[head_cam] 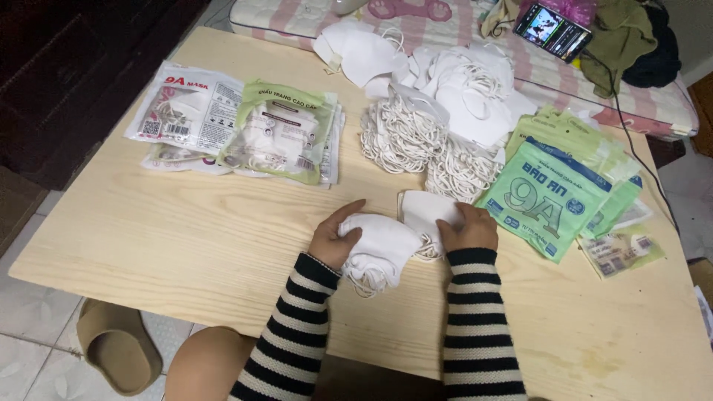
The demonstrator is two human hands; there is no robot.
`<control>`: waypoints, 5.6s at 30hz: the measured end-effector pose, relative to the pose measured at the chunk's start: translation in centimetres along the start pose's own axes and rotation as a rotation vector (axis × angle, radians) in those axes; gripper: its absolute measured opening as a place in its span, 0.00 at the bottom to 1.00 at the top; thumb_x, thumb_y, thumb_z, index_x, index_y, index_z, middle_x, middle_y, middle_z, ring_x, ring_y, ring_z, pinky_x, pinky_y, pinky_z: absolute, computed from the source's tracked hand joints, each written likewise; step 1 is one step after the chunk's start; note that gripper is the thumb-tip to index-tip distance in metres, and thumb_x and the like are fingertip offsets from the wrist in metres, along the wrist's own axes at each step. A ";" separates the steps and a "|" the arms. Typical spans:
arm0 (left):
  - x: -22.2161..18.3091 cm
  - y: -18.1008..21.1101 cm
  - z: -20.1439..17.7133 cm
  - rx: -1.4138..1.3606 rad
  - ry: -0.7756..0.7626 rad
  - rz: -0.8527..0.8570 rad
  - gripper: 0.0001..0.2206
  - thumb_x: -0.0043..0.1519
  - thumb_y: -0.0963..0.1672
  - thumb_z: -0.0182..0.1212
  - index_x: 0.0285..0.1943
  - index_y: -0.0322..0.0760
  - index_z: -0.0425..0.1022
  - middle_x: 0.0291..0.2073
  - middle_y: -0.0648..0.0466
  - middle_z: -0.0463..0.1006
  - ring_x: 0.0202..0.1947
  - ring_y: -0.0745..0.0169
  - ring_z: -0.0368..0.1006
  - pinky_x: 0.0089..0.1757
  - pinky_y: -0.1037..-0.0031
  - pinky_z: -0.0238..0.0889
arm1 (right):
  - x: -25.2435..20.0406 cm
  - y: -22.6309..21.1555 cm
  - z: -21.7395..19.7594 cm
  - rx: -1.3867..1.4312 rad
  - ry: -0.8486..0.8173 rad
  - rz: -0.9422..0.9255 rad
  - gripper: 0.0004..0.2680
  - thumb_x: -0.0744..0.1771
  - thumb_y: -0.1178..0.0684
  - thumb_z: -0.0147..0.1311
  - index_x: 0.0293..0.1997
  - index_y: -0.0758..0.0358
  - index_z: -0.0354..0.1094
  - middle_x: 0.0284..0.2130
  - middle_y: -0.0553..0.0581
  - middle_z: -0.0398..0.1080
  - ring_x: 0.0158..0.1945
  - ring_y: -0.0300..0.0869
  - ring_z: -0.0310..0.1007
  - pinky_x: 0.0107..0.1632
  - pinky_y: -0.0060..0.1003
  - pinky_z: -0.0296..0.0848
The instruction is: Stacking and organizing white face masks on a wooden table
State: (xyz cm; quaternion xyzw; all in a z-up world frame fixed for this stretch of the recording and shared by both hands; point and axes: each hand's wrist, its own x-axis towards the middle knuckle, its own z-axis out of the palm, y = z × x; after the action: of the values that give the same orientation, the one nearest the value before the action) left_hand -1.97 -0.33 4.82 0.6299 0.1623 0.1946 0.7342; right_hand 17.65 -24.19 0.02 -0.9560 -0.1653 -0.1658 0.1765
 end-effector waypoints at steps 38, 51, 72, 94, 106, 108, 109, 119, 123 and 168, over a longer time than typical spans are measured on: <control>-0.9 3.5 -0.1 0.027 0.090 -0.384 0.37 0.66 0.64 0.39 0.47 0.31 0.83 0.40 0.39 0.80 0.47 0.47 0.76 0.53 0.61 0.68 | -2.8 -7.4 -2.1 1.425 -0.442 0.131 0.06 0.65 0.63 0.60 0.45 0.67 0.70 0.29 0.60 0.76 0.20 0.42 0.74 0.23 0.30 0.75; 2.3 -5.7 -0.9 0.044 0.152 -0.247 0.09 0.66 0.44 0.60 0.47 0.37 0.83 0.24 0.48 0.81 0.25 0.65 0.75 0.31 0.77 0.71 | -0.4 -1.3 -1.8 0.099 -0.127 0.017 0.23 0.60 0.41 0.64 0.61 0.54 0.69 0.49 0.64 0.71 0.53 0.64 0.70 0.55 0.59 0.73; 1.5 -4.4 -0.6 -0.117 0.114 -0.280 0.13 0.68 0.49 0.57 0.47 0.40 0.83 0.29 0.48 0.81 0.31 0.65 0.75 0.35 0.76 0.73 | -2.3 -7.0 -4.6 1.203 -0.449 0.129 0.06 0.63 0.59 0.66 0.40 0.66 0.75 0.24 0.58 0.73 0.17 0.38 0.68 0.18 0.32 0.72; 0.2 -1.6 0.1 0.155 0.024 0.019 0.14 0.60 0.36 0.58 0.47 0.43 0.86 0.57 0.40 0.77 0.65 0.42 0.66 0.64 0.55 0.53 | 0.3 0.4 2.7 0.047 0.289 -0.165 0.15 0.60 0.37 0.64 0.47 0.44 0.75 0.41 0.54 0.72 0.44 0.53 0.75 0.48 0.46 0.74; 0.9 -3.8 0.1 0.262 0.104 -0.100 0.11 0.59 0.38 0.61 0.42 0.45 0.87 0.41 0.52 0.82 0.45 0.61 0.77 0.51 0.68 0.69 | 1.4 -0.3 -2.1 1.178 0.589 0.116 0.07 0.64 0.64 0.64 0.41 0.63 0.69 0.31 0.59 0.76 0.36 0.44 0.77 0.43 0.33 0.75; 0.6 -3.5 0.2 0.238 0.091 -0.113 0.10 0.59 0.39 0.62 0.42 0.44 0.88 0.42 0.48 0.81 0.47 0.58 0.76 0.53 0.66 0.67 | 1.6 1.2 -0.9 1.615 0.311 0.276 0.07 0.67 0.61 0.62 0.46 0.65 0.67 0.30 0.61 0.75 0.29 0.44 0.77 0.34 0.33 0.80; 0.7 -3.4 0.3 0.239 0.088 -0.111 0.10 0.59 0.39 0.62 0.42 0.44 0.88 0.42 0.48 0.81 0.47 0.58 0.76 0.53 0.66 0.67 | 1.9 1.2 -0.8 1.616 0.314 0.276 0.07 0.67 0.61 0.62 0.46 0.65 0.67 0.30 0.61 0.75 0.29 0.44 0.77 0.34 0.33 0.80; -1.1 2.7 2.5 -0.301 0.171 -0.376 0.20 0.68 0.50 0.58 0.48 0.23 0.80 0.35 0.39 0.79 0.36 0.55 0.77 0.41 0.63 0.73 | -1.5 -5.0 -0.4 1.324 -0.340 0.123 0.05 0.66 0.60 0.61 0.42 0.59 0.67 0.26 0.55 0.76 0.23 0.36 0.71 0.24 0.26 0.72; 1.5 -5.1 0.4 -0.264 0.139 -0.272 0.09 0.66 0.44 0.62 0.42 0.30 0.83 0.27 0.44 0.81 0.26 0.60 0.78 0.33 0.73 0.74 | -2.1 -5.6 0.3 1.234 -0.369 0.176 0.04 0.66 0.61 0.60 0.41 0.61 0.68 0.26 0.58 0.76 0.23 0.37 0.69 0.26 0.28 0.73; -0.7 -6.7 1.6 -0.002 0.209 0.126 0.10 0.55 0.33 0.62 0.41 0.31 0.86 0.45 0.40 0.81 0.49 0.54 0.74 0.54 0.62 0.66 | 2.6 1.7 0.2 1.225 -0.041 0.550 0.20 0.65 0.46 0.69 0.62 0.51 0.70 0.65 0.60 0.64 0.67 0.54 0.64 0.63 0.46 0.70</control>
State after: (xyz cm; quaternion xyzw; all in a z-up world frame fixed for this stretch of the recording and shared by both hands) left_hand -1.26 -2.89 -1.52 0.6143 0.1978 0.3053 0.7002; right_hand 20.63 -24.94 0.37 -0.6933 0.0167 0.0271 0.7199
